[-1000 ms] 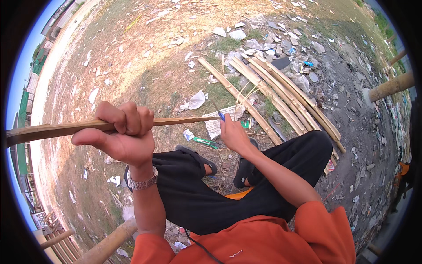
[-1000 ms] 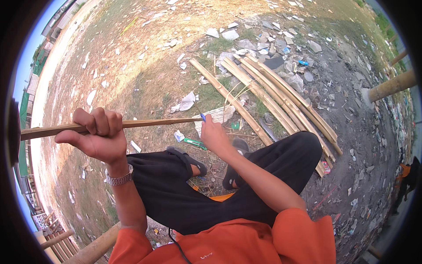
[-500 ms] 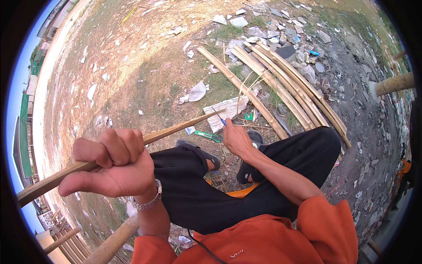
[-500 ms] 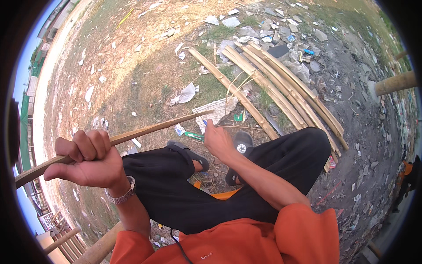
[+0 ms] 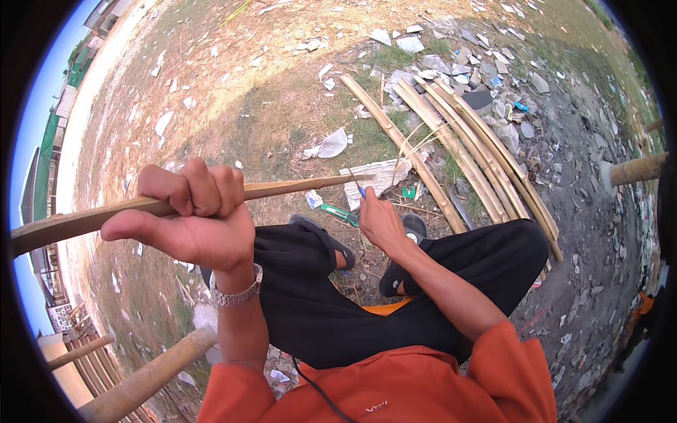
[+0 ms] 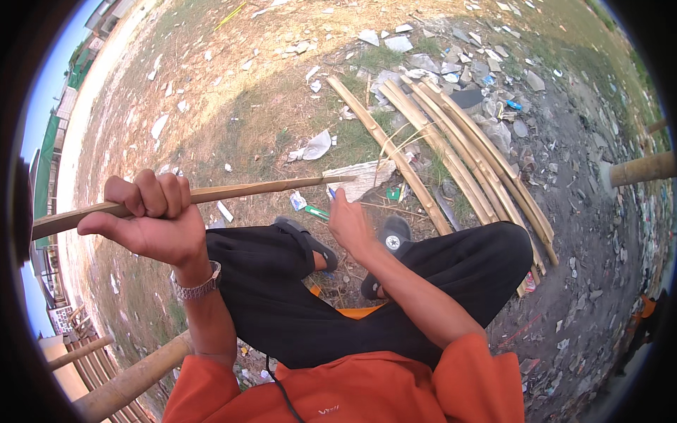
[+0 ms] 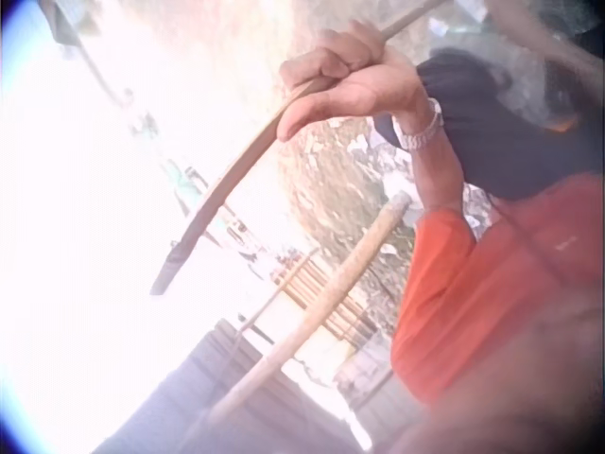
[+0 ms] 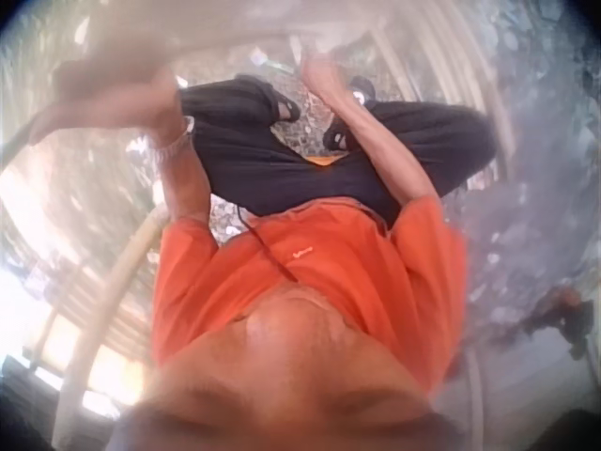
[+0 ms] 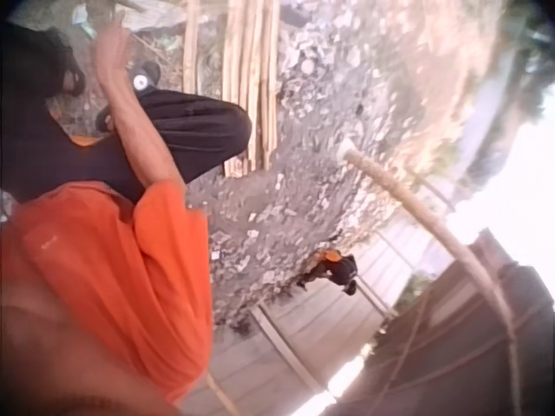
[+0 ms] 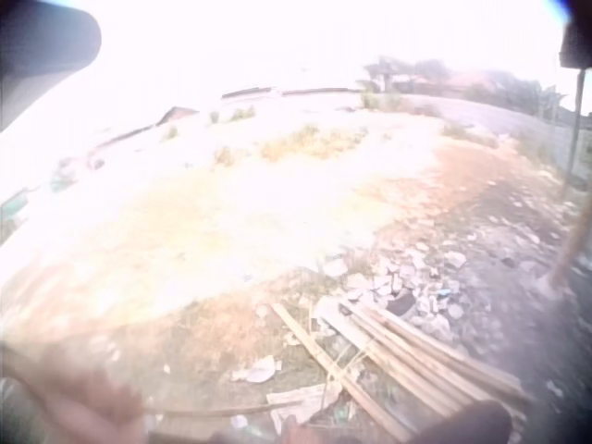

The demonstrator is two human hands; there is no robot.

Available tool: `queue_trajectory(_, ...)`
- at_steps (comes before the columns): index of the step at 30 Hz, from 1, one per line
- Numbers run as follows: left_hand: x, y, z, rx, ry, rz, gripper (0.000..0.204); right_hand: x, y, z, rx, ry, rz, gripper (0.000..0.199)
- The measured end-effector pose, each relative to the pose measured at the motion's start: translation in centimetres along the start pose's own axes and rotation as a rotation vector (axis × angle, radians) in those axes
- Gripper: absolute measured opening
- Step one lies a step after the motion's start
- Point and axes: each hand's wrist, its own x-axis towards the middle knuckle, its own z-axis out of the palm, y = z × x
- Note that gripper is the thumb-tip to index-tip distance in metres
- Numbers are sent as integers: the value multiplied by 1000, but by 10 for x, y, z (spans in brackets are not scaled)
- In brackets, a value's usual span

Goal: The person sits cross-legged on the ground and uses a small knife to shave and smooth a long bamboo stick. They hold the stick with their left hand and carefully scrape along its length with the knife in their right hand, rotating the stick to work on different sides.

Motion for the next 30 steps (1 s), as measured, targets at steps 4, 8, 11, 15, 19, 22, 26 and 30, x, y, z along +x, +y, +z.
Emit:
queue_trajectory(4,3,3,6,36,-33,25,57,6,6,4,-1,-9,15,17)
queue_trajectory(8,-1,-3,13,46,7,25,57,8,22,10,38,-11,27,18)
queue_trajectory(11,2,0,14,28,0,13,57,18,55,25,11,30,30,18)
queue_trajectory(15,-2,1,5,18,1,29,56,17,12,17,16,-48,55,18)
queue_trajectory(19,-1,1,4,-12,-78,3,57,25,64,28,-113,33,12,22)
queue_trajectory(22,-1,-1,10,-23,-98,11,57,30,22,18,-12,-47,62,26)
queue_trajectory(26,-1,-2,14,-46,-130,-12,56,52,91,45,-170,-8,94,28)
queue_trajectory(30,-4,0,6,-36,-79,-13,56,46,80,53,-72,-24,185,29)
